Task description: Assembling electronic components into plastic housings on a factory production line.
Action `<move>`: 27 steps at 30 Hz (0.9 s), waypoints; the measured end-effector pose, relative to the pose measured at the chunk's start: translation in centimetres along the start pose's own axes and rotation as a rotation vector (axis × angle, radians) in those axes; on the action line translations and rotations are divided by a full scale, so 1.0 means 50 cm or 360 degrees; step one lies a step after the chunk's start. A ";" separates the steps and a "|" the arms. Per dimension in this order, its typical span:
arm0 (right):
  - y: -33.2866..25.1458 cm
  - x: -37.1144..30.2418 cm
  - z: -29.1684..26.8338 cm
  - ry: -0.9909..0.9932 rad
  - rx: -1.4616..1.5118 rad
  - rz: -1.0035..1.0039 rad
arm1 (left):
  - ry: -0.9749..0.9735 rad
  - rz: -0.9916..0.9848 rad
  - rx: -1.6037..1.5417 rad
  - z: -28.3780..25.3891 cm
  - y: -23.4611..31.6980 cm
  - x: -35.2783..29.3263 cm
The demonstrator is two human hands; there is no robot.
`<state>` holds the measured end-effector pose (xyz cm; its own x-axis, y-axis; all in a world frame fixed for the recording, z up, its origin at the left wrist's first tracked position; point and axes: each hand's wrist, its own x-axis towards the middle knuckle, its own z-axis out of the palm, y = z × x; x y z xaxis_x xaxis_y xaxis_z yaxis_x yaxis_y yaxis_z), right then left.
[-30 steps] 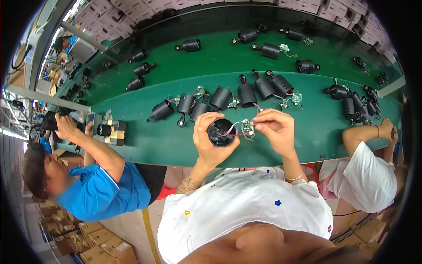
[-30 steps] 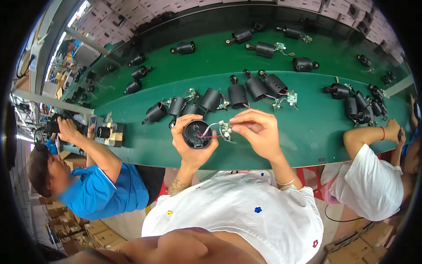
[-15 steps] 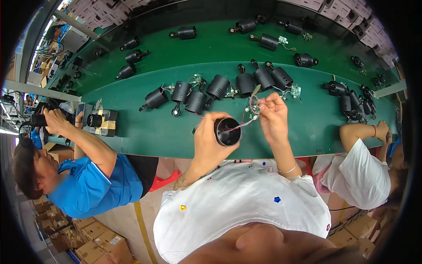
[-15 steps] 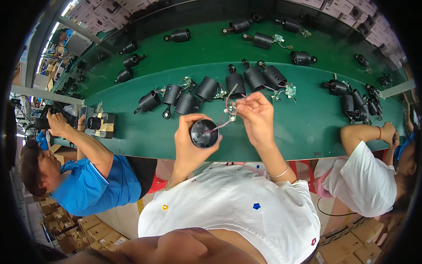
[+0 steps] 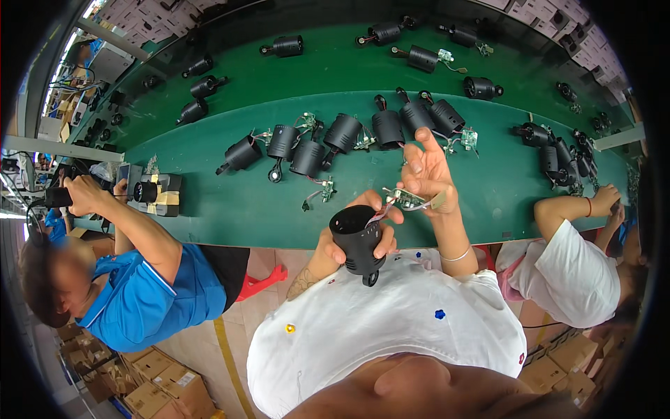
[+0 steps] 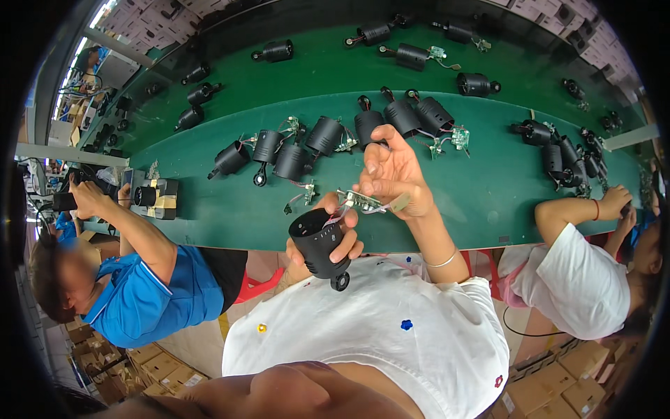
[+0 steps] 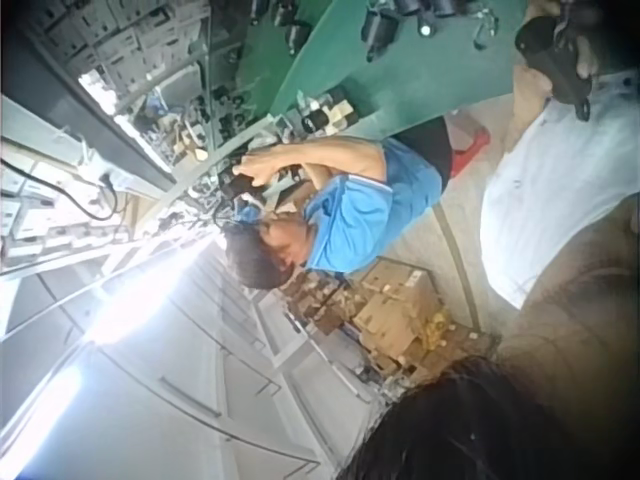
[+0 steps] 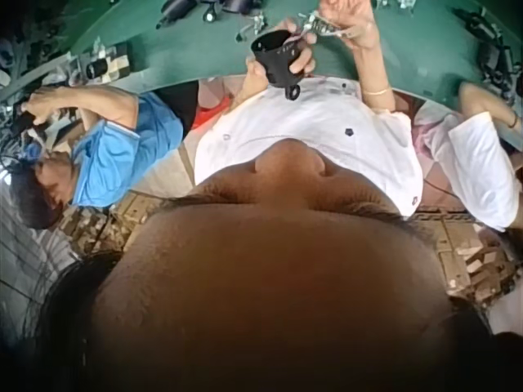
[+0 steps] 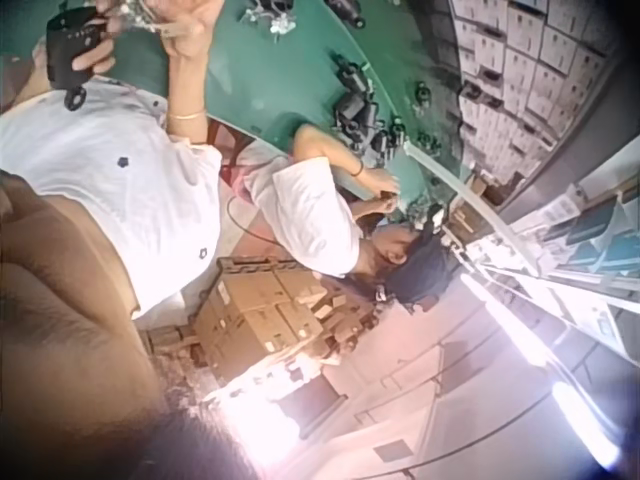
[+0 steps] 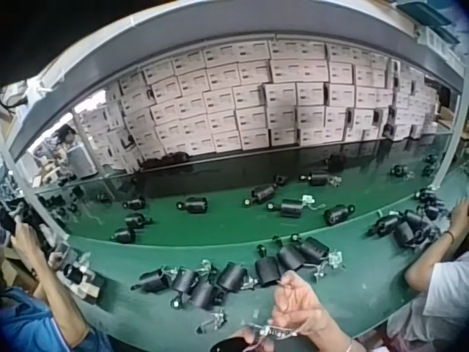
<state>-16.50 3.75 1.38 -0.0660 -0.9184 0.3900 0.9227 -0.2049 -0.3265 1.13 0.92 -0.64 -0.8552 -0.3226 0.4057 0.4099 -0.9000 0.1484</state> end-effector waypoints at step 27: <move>0.001 -0.024 0.026 -0.0042 -0.1650 -0.0213 | 0.0226 0.0248 0.0724 -0.002 0.066 -0.003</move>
<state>-15.87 5.29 1.99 -0.1237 -0.8617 0.4921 0.1298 -0.5057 -0.8529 2.60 -2.01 -0.32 -0.7945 -0.5082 0.3324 0.6060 -0.6289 0.4870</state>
